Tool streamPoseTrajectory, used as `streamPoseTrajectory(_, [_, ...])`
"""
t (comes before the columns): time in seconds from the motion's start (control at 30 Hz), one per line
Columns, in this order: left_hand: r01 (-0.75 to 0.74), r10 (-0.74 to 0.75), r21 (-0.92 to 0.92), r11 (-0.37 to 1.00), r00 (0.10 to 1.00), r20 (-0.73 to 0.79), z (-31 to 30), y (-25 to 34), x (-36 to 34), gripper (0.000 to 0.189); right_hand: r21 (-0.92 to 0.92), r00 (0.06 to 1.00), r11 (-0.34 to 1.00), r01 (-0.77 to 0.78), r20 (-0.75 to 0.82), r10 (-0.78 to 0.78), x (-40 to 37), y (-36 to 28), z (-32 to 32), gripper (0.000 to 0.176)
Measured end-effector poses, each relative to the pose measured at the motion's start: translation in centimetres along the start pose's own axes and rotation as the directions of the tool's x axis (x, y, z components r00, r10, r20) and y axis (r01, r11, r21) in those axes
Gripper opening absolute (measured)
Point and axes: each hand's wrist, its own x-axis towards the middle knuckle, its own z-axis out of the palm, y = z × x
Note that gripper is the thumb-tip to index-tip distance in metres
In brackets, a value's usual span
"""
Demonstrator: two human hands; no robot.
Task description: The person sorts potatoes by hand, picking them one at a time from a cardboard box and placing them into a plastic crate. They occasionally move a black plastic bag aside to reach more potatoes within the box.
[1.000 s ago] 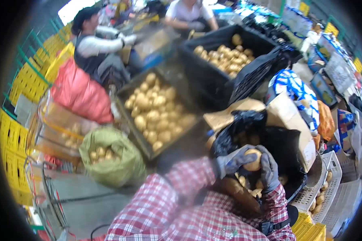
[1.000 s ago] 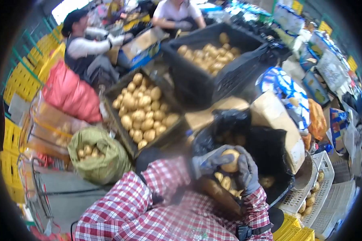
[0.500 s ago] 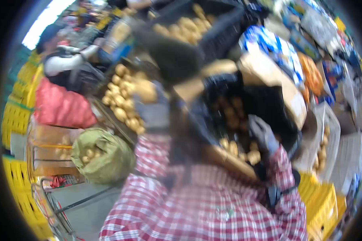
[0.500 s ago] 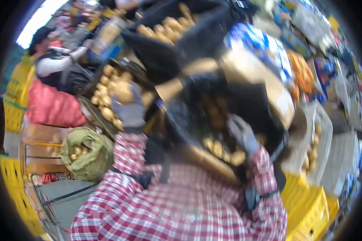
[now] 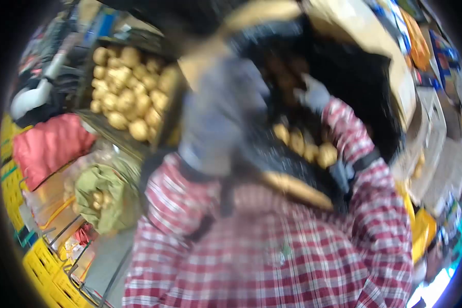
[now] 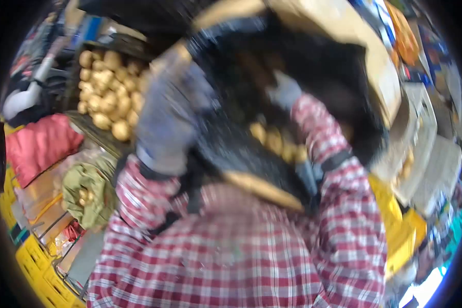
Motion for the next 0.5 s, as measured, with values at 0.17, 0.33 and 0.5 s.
streamPoseTrajectory(0.17, [0.212, -0.202, -0.231, 0.95, 0.977, 0.068, -1.0, -3.4, 1.3, 0.056, -0.413, 0.961, 0.886, -0.212, 0.074, 0.265, 6.9, 9.0, 10.9, 0.065])
streamPoseTrajectory(0.33, [0.216, -0.197, -0.149, 0.965, 0.971, 0.133, -1.1, -4.6, 2.2, 0.051, -0.284, 0.915, 0.905, -0.317, 0.158, 0.37, 10.1, 5.8, 8.9, 0.073])
streamPoseTrajectory(0.5, [0.133, -0.153, 0.128, 0.983, 0.975, 0.163, -1.2, -6.1, 1.8, 0.027, 0.034, 0.951, 0.967, -0.251, 0.194, 0.24, 4.6, -1.2, 1.4, 0.084])
